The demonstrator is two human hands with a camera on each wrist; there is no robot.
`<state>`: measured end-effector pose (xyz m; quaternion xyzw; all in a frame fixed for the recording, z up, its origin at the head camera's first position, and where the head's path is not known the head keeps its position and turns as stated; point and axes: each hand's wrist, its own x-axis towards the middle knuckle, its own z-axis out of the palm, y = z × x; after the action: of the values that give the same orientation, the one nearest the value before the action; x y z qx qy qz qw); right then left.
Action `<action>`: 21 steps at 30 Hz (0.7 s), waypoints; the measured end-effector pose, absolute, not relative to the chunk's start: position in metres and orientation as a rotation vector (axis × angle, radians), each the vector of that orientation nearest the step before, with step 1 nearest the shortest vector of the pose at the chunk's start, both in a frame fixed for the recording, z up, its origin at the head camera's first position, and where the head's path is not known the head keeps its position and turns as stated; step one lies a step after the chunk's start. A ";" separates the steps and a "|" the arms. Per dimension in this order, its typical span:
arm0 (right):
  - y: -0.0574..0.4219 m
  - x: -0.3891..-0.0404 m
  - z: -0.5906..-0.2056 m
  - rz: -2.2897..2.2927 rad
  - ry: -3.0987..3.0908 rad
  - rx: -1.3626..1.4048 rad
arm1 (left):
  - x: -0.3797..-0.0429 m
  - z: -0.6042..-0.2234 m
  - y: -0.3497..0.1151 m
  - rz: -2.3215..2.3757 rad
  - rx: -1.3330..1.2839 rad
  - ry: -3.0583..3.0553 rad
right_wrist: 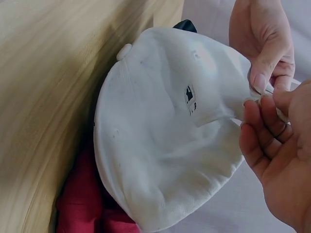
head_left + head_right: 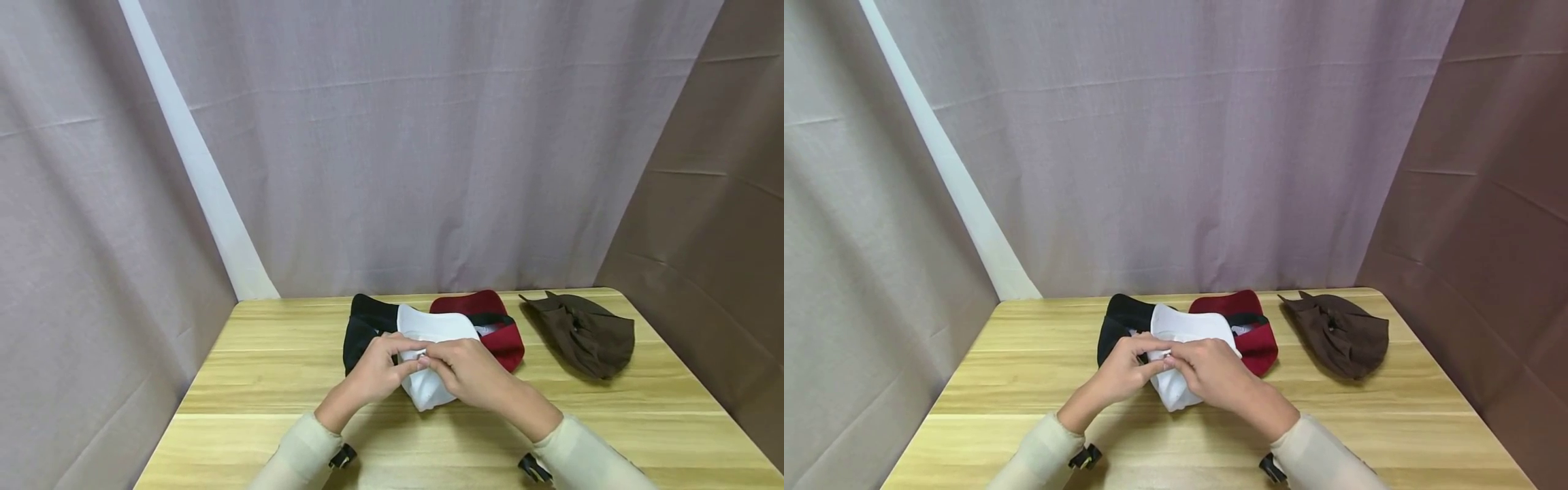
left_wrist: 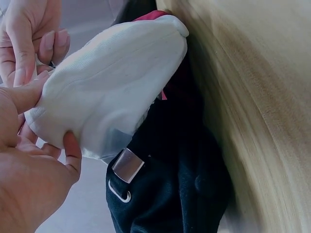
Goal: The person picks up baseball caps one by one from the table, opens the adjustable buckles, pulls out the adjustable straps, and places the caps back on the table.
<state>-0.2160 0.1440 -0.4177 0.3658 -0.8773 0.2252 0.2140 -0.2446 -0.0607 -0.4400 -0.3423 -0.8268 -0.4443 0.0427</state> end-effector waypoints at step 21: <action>0.148 -0.216 -0.414 0.639 -2.549 0.981 | -0.243 -0.437 -0.061 -1.298 -1.049 -2.555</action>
<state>-0.2160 0.1477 -0.4145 0.3449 -0.8959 0.2246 0.1674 -0.2426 -0.0608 -0.4373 -0.3434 -0.8364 -0.4248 0.0451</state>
